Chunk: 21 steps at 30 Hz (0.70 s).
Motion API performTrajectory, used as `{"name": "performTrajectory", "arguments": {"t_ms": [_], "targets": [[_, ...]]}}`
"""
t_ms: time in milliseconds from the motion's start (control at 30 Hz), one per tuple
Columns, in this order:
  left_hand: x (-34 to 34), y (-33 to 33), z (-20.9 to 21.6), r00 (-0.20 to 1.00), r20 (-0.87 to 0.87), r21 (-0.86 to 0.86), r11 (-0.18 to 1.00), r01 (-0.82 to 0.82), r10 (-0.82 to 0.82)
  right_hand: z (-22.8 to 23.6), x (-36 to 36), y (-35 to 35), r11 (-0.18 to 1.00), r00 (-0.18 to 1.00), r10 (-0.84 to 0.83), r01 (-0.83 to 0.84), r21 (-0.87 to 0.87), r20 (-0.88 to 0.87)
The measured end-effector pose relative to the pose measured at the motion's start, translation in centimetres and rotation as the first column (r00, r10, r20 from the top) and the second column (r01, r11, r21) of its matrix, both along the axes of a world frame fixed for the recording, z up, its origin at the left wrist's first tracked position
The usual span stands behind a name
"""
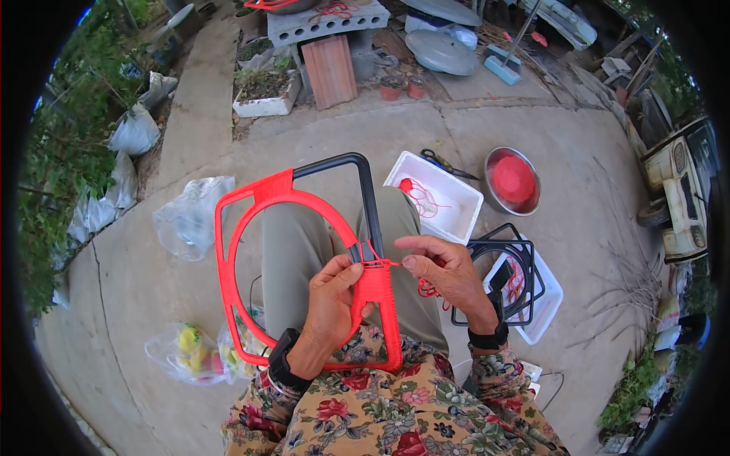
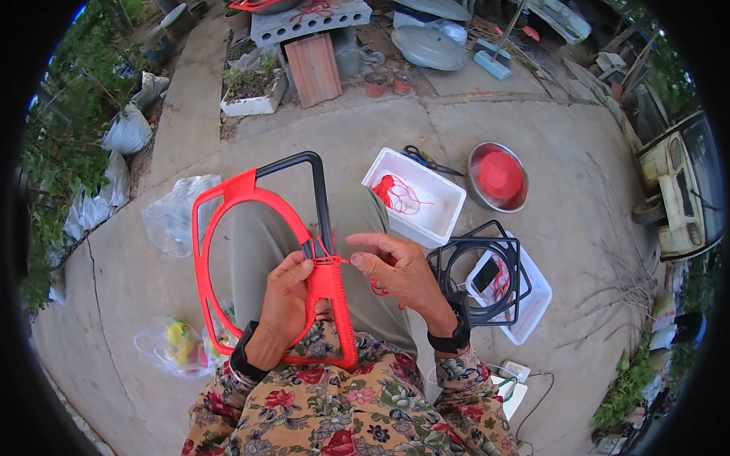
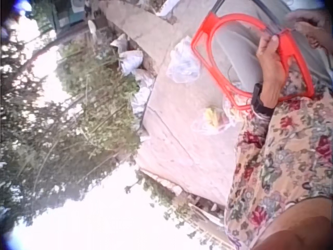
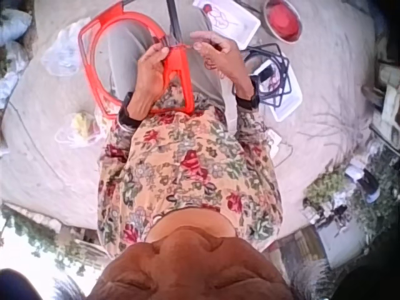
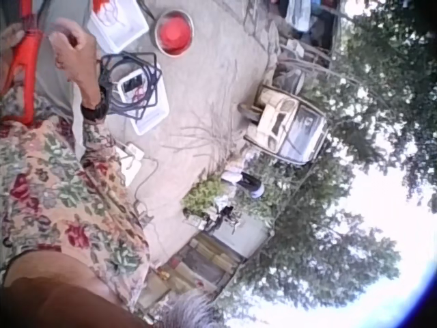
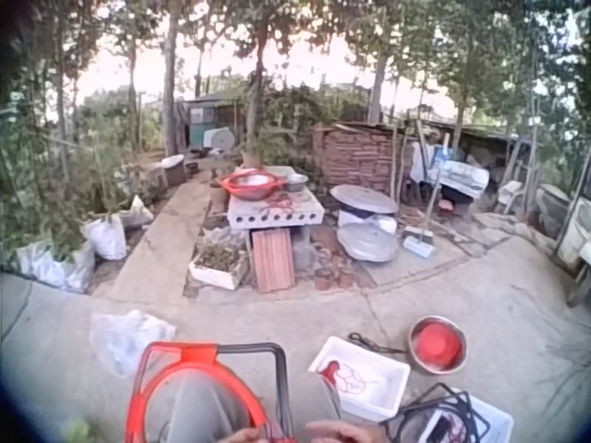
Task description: The recorder is winding red string onto a red plastic frame, possibly for furniture assembly or craft.
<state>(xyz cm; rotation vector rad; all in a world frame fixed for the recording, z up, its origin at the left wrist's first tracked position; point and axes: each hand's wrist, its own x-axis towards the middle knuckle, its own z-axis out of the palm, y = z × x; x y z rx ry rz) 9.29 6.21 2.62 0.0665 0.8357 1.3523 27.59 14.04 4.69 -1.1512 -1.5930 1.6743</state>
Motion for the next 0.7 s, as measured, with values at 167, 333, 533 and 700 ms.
{"name": "performTrajectory", "arguments": {"t_ms": [167, 333, 533, 700], "targets": [[0.4, -0.2, 0.0, 1.0, 0.006, 0.001, 1.0, -0.013, 0.013, 0.0, -0.3, 0.7, 0.979, 0.994, 0.09, -0.1, -0.176, -0.066], [1.4, 0.1, -0.2, 0.999, -0.041, 0.004, 1.0, 0.021, -0.021, -0.9, 0.9, 1.4, 0.982, 0.982, 0.153, -0.164, -0.095, -0.11], [2.9, 0.9, -0.7, 0.993, -0.106, -0.01, 0.999, 0.044, -0.045, 0.8, 1.6, 1.5, 0.983, 0.993, 0.109, -0.101, -0.155, 0.05], [4.3, 1.3, -0.8, 0.98, -0.2, 0.006, 1.0, 0.024, -0.022, 0.4, 2.3, 1.4, 0.997, 0.991, 0.073, -0.074, 0.003, 0.116]]}}
